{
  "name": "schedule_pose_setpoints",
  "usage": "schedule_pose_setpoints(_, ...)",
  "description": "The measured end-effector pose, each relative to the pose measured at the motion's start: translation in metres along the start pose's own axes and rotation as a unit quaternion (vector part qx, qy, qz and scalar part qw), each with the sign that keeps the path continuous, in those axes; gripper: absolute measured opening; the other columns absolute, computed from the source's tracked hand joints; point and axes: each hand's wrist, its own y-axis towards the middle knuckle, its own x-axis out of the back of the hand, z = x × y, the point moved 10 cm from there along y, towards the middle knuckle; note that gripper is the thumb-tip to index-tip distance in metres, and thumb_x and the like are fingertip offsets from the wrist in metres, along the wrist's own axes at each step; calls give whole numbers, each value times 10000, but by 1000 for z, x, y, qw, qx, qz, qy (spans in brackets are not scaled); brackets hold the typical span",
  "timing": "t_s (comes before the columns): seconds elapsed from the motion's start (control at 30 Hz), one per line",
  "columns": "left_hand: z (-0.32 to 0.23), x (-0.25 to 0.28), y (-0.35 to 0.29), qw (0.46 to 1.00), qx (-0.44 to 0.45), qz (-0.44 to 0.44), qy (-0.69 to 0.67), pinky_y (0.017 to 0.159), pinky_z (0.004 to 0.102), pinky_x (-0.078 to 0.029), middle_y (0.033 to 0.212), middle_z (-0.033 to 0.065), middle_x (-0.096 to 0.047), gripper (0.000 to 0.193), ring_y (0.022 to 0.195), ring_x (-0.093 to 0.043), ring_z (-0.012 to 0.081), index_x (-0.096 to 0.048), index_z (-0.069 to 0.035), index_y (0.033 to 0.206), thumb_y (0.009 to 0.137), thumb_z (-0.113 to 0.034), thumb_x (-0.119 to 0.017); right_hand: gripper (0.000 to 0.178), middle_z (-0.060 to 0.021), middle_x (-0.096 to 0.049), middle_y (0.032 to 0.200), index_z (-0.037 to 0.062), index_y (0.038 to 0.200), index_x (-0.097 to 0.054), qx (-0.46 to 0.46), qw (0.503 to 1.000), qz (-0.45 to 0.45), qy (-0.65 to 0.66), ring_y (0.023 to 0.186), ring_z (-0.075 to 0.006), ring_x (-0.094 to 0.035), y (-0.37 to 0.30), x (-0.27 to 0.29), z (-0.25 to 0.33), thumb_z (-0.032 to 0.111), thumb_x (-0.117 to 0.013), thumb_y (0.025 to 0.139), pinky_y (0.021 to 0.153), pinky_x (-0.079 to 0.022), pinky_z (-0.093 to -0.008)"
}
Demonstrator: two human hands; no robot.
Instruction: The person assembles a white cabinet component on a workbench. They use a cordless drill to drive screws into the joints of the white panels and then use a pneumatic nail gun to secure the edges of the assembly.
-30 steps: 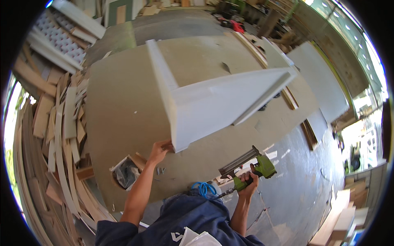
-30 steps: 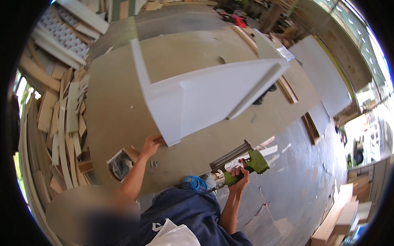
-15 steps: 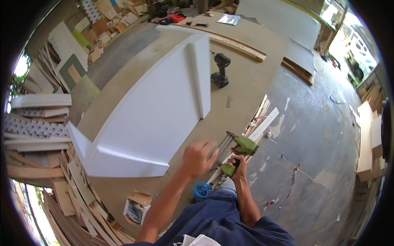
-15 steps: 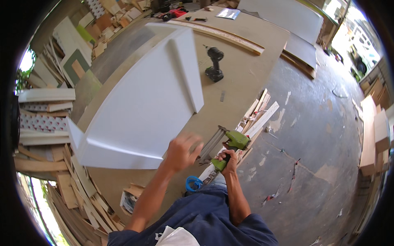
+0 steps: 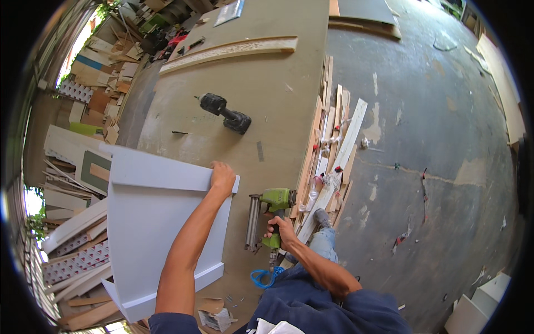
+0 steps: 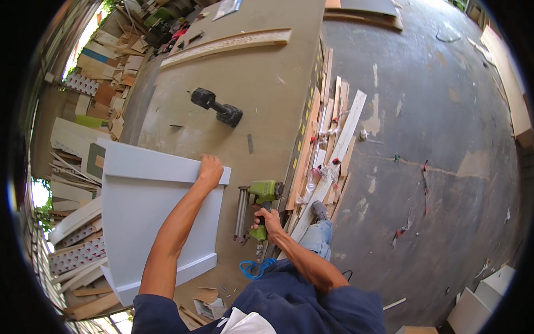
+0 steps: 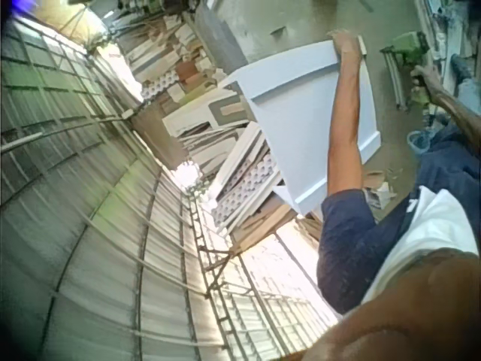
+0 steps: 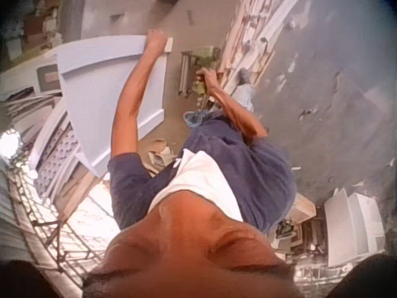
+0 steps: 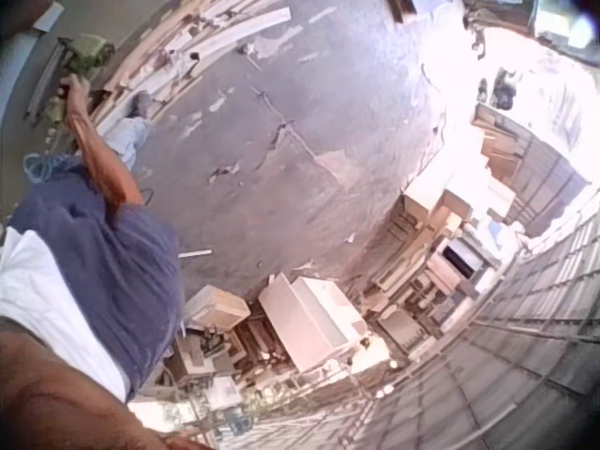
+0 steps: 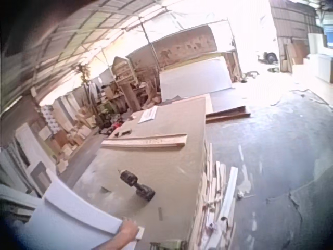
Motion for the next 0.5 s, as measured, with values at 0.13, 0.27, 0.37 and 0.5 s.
schedule_pose_setpoints(0.13, 4, 5, -10, 1000, 3, 3, -20, 939, 455, -478, 1112, 134, -667, 354, 1071, -652, 287, -713, -44, 1102, 782, -187, -769, 348, -44, -509, 677, -14, 1210, -541, -17, 1000, 22, 7, 532, -185, -546, 10, -9, 8, 85, -573, 878, 654, -557, -398)
schedule_pose_setpoints(0.27, 8, 14, -20, 999, 5, -41, -8, 902, 425, -481, 1065, 134, -668, 332, 1002, -672, 273, -686, -52, 1066, 771, -180, -770, 287, -54, -523, 678, -8, 1152, -571, -30, 999, 11, 25, 525, -179, -537, 20, -11, 10, 91, -593, 884, 609, -544, -379)
schedule_pose_setpoints(0.37, 7, 13, -24, 999, 10, -43, 0, 888, 428, -477, 1048, 141, -679, 340, 993, -675, 277, -673, -55, 1077, 776, -184, -762, 316, -54, -522, 680, -13, 1183, -571, -31, 999, 14, 25, 524, -178, -528, 23, -18, 16, 90, -594, 885, 603, -536, -376)
schedule_pose_setpoints(0.5, 9, 8, -19, 998, 17, -52, 2, 866, 416, -469, 1031, 146, -692, 331, 990, -676, 279, -671, -57, 1080, 785, -186, -750, 313, -54, -520, 679, -10, 1182, -568, -37, 999, 18, 32, 526, -176, -525, 31, -20, 17, 88, -590, 886, 599, -531, -374)
